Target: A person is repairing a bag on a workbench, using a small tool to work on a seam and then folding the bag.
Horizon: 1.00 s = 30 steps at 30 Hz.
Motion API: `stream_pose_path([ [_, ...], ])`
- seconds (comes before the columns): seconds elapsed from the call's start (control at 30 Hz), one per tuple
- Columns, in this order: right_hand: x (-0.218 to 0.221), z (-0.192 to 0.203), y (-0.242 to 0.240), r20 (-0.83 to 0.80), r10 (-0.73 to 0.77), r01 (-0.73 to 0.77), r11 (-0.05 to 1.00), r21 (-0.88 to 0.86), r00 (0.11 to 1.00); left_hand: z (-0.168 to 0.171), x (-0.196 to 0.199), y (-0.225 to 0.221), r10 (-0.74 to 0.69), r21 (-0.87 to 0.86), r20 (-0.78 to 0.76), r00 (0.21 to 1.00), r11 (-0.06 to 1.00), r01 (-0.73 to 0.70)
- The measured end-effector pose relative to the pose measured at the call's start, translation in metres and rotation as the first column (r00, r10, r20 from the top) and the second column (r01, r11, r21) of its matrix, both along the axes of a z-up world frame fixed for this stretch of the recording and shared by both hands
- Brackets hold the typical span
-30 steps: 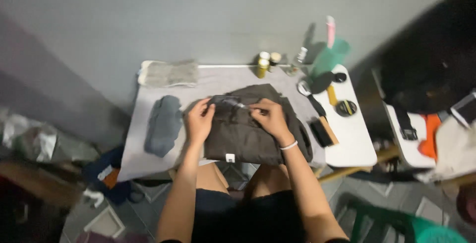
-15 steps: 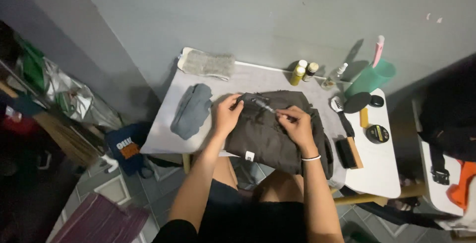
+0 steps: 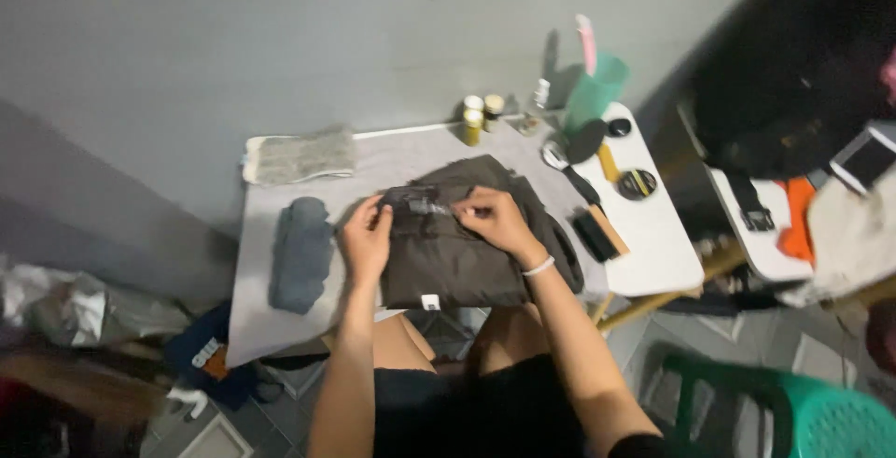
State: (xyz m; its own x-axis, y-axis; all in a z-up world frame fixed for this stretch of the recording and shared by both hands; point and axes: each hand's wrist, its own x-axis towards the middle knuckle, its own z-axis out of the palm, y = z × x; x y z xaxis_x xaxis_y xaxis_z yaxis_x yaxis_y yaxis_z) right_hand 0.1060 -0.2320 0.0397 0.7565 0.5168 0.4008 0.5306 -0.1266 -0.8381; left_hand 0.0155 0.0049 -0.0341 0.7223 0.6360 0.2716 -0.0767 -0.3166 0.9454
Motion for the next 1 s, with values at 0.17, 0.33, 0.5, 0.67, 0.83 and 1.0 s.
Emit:
stream_pose_path([
  [0.17, -0.001, 0.006, 0.007, 0.051, 0.013, -0.009, 0.997, -0.079, 0.999, 0.017, -0.012, -0.004, 0.082, -0.092, 0.004, 0.997, 0.992, -0.082],
  [0.33, -0.007, 0.017, 0.006, 0.028, 0.066, -0.063, 0.993, -0.100, 0.997, 0.020, -0.011, -0.005, 0.073, -0.107, -0.005, 0.997, 0.992, -0.073],
  [0.5, -0.002, 0.005, 0.007, 0.021, 0.043, -0.042, 0.998, -0.046, 0.999, 0.035, -0.016, -0.007, 0.020, -0.073, 0.017, 1.000, 0.997, -0.019],
  [0.67, 0.002, 0.007, 0.003, 0.043, -0.085, 0.084, 0.996, 0.010, 0.995, 0.020, -0.004, -0.005, -0.026, -0.047, 0.021, 0.999, 0.999, 0.027],
  [0.83, -0.008, 0.011, 0.005, 0.025, -0.011, 0.012, 1.000, -0.016, 1.000, 0.019, -0.012, -0.006, 0.020, -0.056, 0.015, 1.000, 0.998, -0.019],
  [1.0, -0.009, 0.013, 0.008, 0.032, 0.075, -0.074, 0.996, -0.054, 0.997, 0.027, -0.015, -0.008, 0.045, -0.089, 0.038, 0.998, 0.995, -0.041],
])
